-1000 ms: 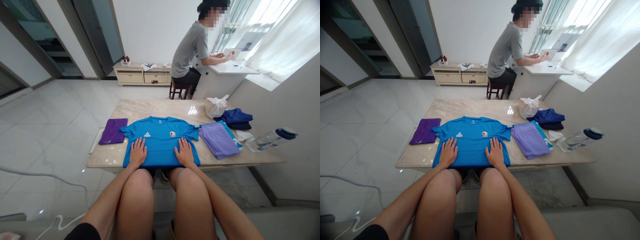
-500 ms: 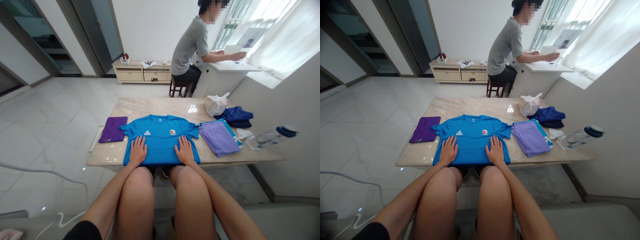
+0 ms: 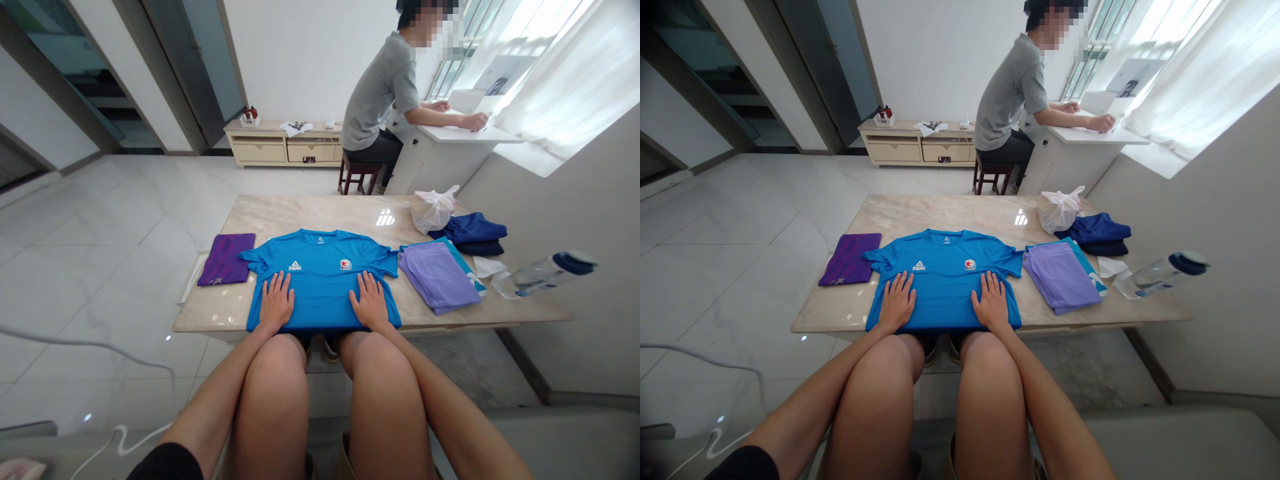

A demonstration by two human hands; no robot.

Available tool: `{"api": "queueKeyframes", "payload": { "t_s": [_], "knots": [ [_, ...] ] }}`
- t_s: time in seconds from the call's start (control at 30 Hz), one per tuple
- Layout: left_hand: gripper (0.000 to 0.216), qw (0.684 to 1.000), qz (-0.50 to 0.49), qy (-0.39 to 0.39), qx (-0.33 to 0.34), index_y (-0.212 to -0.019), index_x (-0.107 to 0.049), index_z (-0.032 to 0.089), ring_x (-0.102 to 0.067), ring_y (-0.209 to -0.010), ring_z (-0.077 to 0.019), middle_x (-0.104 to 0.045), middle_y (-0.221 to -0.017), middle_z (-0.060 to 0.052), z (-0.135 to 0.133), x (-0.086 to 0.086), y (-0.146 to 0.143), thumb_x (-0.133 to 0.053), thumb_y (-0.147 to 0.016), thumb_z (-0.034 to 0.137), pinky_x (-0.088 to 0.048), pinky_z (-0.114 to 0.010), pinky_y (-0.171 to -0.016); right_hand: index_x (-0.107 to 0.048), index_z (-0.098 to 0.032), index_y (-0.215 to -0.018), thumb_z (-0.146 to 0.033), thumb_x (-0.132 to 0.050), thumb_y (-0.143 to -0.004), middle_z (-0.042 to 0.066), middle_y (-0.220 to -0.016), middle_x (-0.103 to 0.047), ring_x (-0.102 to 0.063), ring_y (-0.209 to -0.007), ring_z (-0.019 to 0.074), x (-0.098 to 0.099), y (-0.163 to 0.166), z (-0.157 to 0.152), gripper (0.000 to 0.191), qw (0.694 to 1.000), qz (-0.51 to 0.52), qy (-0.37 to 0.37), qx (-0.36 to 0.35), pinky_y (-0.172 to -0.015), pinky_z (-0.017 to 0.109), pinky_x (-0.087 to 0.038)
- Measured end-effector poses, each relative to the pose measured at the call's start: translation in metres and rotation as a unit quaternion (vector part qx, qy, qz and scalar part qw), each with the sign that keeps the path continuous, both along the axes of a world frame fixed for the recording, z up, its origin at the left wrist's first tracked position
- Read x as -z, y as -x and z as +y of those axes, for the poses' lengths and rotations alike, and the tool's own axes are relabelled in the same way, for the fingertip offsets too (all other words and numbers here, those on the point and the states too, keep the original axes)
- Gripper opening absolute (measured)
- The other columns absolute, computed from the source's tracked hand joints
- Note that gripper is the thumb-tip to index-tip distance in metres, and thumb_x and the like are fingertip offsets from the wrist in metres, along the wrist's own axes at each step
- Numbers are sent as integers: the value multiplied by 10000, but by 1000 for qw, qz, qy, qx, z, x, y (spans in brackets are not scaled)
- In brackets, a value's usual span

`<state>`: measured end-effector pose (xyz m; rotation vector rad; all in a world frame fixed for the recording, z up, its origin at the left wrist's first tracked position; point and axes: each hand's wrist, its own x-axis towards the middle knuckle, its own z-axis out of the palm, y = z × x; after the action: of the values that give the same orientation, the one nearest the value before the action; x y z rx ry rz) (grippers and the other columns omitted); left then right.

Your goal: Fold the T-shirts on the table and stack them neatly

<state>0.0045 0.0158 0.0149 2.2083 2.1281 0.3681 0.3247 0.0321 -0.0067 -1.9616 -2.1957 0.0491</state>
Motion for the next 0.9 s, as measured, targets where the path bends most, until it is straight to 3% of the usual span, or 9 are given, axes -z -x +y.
{"api": "queueKeyframes", "payload": {
  "t_s": [0.9],
  "knots": [
    [646, 1000, -4, -1, -4, -1737, -461, 187, -341, -1701, -333, -392, -1822, -121, 0, 1, 0, -336, -1131, 373, -246, -612, -1401, -422, -96, -1745, -470, -364, -1143, 164, -1845, -317, -281, -1714, 321, 0, 0, 0, 711, 1000, -4, -8, 2, -1382, 522, -207]
  ]
}}
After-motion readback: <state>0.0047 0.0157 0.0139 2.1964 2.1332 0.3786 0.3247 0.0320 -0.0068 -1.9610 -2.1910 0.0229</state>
